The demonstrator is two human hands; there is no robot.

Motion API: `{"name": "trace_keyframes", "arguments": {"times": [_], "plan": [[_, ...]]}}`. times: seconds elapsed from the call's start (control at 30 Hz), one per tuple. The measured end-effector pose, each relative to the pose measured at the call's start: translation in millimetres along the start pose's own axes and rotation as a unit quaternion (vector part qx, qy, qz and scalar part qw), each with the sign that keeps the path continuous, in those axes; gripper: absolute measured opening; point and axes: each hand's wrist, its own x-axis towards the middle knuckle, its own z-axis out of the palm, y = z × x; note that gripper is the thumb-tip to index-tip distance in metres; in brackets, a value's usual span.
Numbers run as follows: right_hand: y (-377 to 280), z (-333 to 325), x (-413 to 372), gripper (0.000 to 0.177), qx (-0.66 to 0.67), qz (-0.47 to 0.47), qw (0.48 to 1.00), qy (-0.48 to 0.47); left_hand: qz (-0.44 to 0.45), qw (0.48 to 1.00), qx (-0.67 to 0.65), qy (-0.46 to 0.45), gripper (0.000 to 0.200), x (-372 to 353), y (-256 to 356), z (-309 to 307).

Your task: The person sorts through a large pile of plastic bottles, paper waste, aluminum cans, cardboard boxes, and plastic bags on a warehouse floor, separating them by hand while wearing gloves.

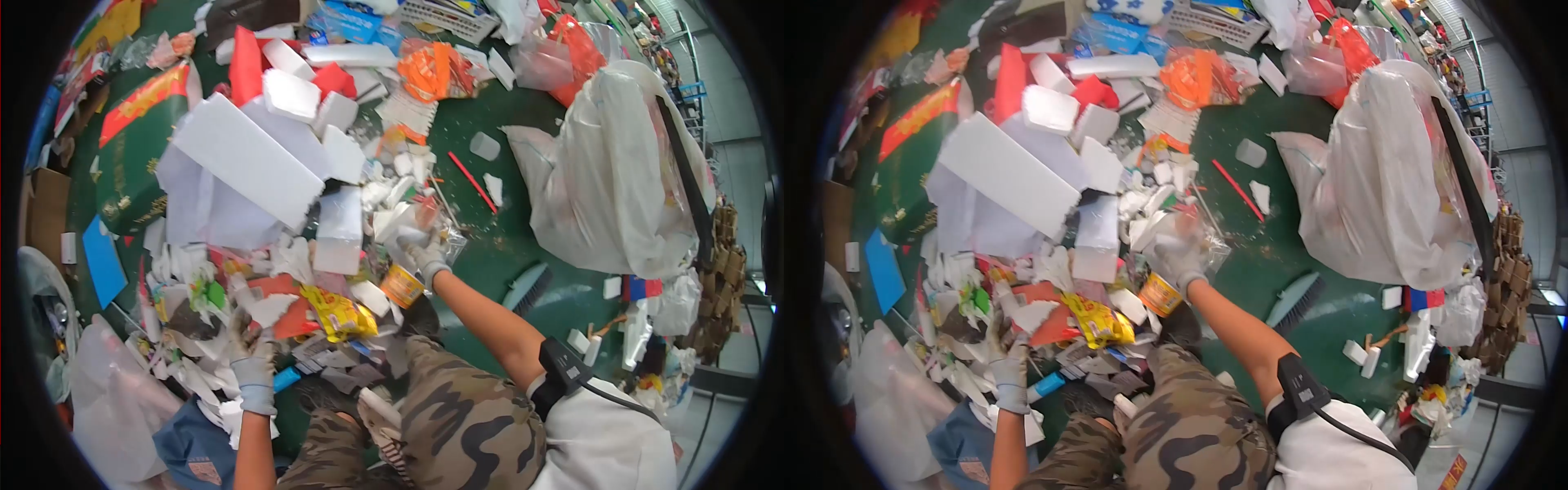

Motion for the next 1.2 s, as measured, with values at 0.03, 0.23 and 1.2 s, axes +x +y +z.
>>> {"name": "trace_keyframes", "arguments": {"times": [0.03,0.23,1.2], "plan": [[-13.6,9.8,-8.6,0.097,-0.016,-0.074,0.997,-0.015,0.106,0.99,0.096,-0.019,0.071,11.5,26.2,-0.6],[-47.7,54.2,-71.5,0.072,-0.042,-0.308,0.947,-0.085,0.338,0.829,0.438,0.084,0.093,145.5,169.0,4.9],[-284.7,100.2,-42.1,0.055,-0.453,-0.61,0.623,-0.187,0.045,0.746,-0.394,0.535,0.043,30.0,82.3,-143.1]]}}
